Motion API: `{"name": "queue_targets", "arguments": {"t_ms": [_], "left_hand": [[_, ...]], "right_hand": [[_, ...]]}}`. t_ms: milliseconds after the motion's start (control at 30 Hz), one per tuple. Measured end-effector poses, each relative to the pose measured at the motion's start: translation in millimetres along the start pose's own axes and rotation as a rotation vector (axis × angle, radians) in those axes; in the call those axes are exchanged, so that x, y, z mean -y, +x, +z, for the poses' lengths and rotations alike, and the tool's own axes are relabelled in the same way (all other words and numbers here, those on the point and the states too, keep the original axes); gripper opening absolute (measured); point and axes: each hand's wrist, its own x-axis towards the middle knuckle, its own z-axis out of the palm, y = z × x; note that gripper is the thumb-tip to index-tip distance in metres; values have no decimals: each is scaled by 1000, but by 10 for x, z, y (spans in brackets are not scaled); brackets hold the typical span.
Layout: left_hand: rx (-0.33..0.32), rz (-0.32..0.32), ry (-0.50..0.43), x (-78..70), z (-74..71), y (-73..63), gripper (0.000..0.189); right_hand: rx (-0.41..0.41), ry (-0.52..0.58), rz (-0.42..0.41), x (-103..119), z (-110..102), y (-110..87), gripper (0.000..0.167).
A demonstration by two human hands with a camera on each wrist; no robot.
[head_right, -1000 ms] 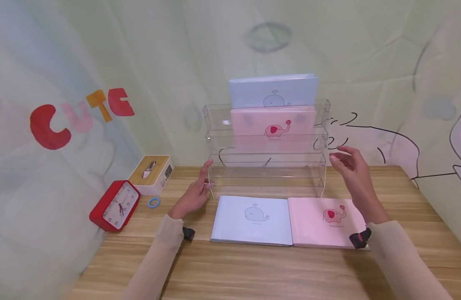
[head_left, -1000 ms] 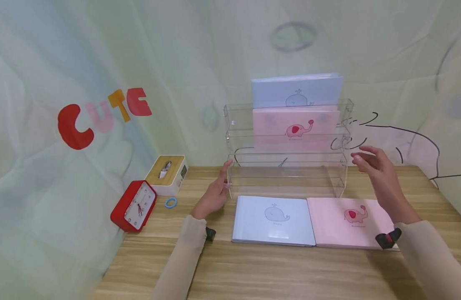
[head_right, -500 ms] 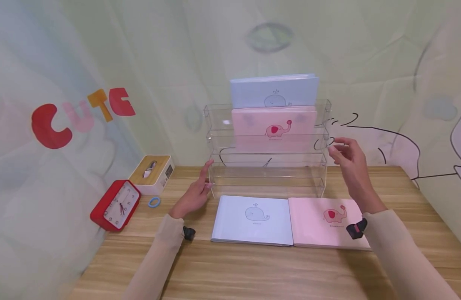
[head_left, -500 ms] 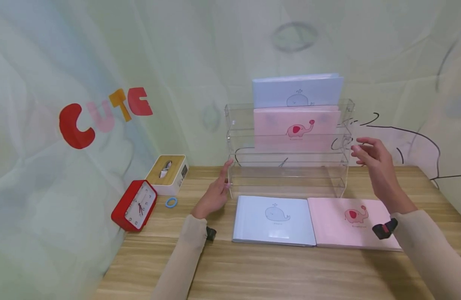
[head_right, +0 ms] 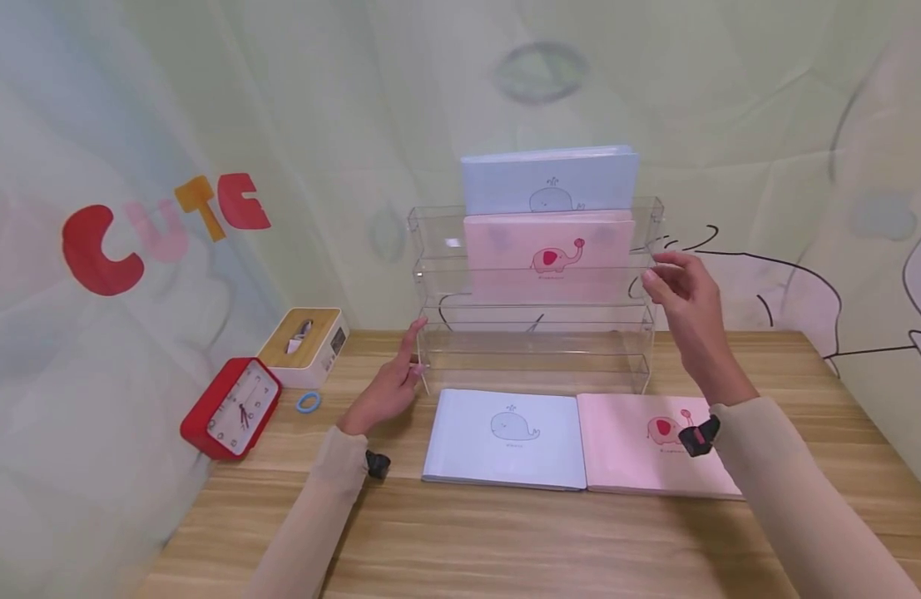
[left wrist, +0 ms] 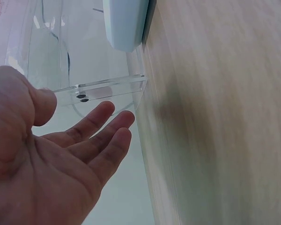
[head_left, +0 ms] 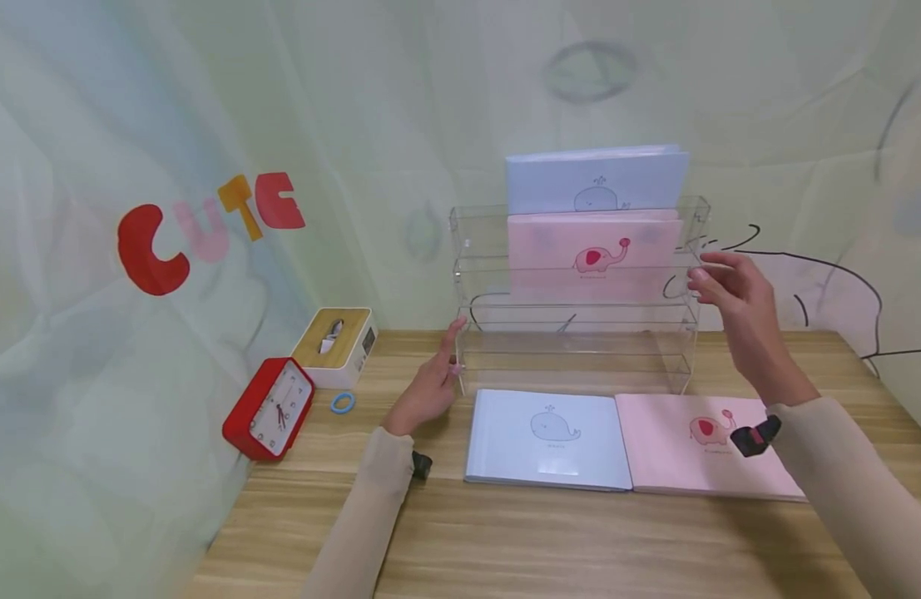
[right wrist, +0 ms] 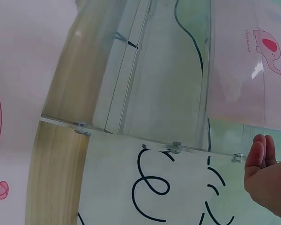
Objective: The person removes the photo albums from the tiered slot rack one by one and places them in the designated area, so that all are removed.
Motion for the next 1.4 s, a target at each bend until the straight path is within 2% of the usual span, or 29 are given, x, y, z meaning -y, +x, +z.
{"name": "queue_targets", "arguments": {"t_ms": [200,533,867,1133,1267,1400], "left_hand": [[1,-10,-12,-11,-9,-3,78],[9,-23,4,20,2,10,77],[14,-44,-5,-4,-5,1,77],[12,-31,-4,-9,-19,-4,77],[21,-46,-4,-2,-16,2,78],[22,-38,-2,-1,-4,8,78]], "right_hand": [[37,-22,35,51,31,112,44],[63,-37,46,134,75,285,61],[65,17,9,177,138,347,64],[34,23,-46,200,166,356,62],[72,76,-63,259,194,393,64],[106,64,-75,294,222,458,66]]}}
